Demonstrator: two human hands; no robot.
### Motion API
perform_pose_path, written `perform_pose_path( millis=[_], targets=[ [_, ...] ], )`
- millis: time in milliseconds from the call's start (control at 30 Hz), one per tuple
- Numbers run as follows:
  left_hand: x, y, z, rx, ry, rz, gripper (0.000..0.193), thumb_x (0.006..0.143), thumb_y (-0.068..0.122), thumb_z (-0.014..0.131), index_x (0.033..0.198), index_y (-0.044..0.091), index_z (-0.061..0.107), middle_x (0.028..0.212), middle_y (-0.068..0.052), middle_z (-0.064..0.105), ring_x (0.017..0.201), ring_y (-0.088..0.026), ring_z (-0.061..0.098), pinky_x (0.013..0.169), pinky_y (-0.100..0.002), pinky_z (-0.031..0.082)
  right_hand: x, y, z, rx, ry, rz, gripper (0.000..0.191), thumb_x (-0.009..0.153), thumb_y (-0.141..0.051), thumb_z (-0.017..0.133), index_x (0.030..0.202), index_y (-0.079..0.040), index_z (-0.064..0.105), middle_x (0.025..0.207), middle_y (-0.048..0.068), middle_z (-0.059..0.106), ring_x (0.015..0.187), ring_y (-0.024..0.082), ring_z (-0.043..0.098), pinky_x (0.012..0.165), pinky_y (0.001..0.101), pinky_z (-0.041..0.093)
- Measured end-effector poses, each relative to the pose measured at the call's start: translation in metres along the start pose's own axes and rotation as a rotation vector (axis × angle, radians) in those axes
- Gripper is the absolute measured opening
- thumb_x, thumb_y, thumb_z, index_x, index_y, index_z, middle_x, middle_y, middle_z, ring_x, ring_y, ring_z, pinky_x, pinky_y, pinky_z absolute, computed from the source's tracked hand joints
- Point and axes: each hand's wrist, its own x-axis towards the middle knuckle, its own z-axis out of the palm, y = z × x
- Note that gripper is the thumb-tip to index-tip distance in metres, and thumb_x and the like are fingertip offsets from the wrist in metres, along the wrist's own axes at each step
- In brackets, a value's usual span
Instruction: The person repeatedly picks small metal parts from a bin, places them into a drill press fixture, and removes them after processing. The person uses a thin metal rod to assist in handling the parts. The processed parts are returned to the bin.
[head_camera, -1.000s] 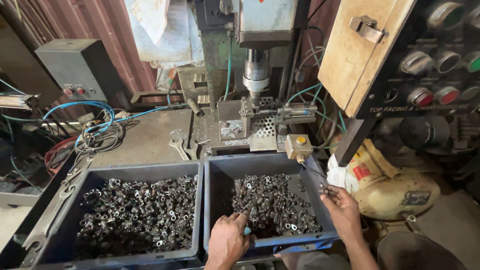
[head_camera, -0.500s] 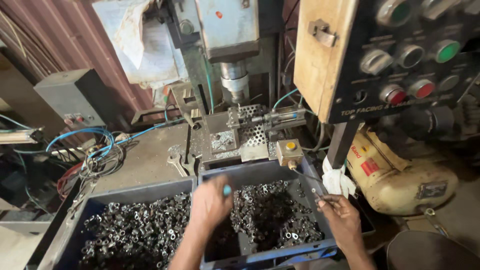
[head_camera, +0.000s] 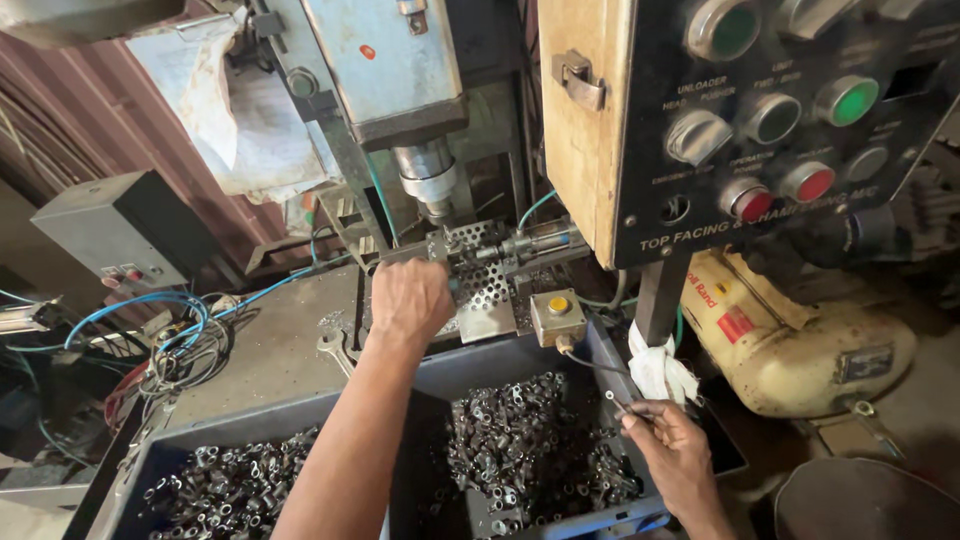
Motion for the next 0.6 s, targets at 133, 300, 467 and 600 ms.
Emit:
perform_pose_path(
  millis=[133, 300, 467, 600],
  targets=[
    [-0.001, -0.019, 0.027, -0.464, -0.032, -0.055, 0.020, 0.076, 0.020, 0.068, 0.087, 0.010, 0.081, 0.088, -0.020, 0.076, 0.085, -0.039, 0.073, 0.080, -0.046, 0.057, 0.001, -0.002, 0.001, 0.045, -0.002, -0.029, 0.020, 0.090, -0.002, 0.071, 0.109, 0.004, 0.068, 0.096, 0.009, 0.075, 0.083, 0.013, 0.068, 0.078, 0.0273, 0.056],
    [-0.073, -0.040, 0.075, -0.736, 0.095, -0.108, 0.019, 0.082, 0.021, 0.076, 0.095, 0.008, 0.079, 0.092, -0.022, 0.076, 0.089, -0.041, 0.072, 0.079, -0.046, 0.057, 0.002, -0.002, 0.000, 0.034, 0.046, 0.034, 0.021, 0.089, -0.004, 0.071, 0.109, 0.003, 0.069, 0.096, 0.008, 0.076, 0.081, 0.013, 0.068, 0.073, 0.0262, 0.053],
    [-0.168, -0.046, 0.109, -0.817, 0.080, -0.329, 0.020, 0.084, 0.019, 0.072, 0.100, 0.009, 0.076, 0.092, -0.020, 0.076, 0.091, -0.040, 0.072, 0.078, -0.045, 0.058, 0.001, -0.011, 0.001, -0.055, 0.012, -0.034, 0.020, 0.090, -0.004, 0.072, 0.109, 0.003, 0.070, 0.095, 0.010, 0.075, 0.080, 0.013, 0.066, 0.070, 0.0254, 0.049],
    [-0.200, -0.041, 0.110, -0.764, -0.092, -0.327, 0.028, 0.082, 0.015, 0.068, 0.109, 0.012, 0.073, 0.097, -0.019, 0.075, 0.094, -0.038, 0.072, 0.083, -0.045, 0.057, 0.008, -0.035, 0.025, -0.035, 0.028, 0.077, 0.021, 0.092, -0.007, 0.068, 0.112, 0.002, 0.067, 0.097, 0.011, 0.074, 0.081, 0.018, 0.070, 0.069, 0.0290, 0.052]
  ],
)
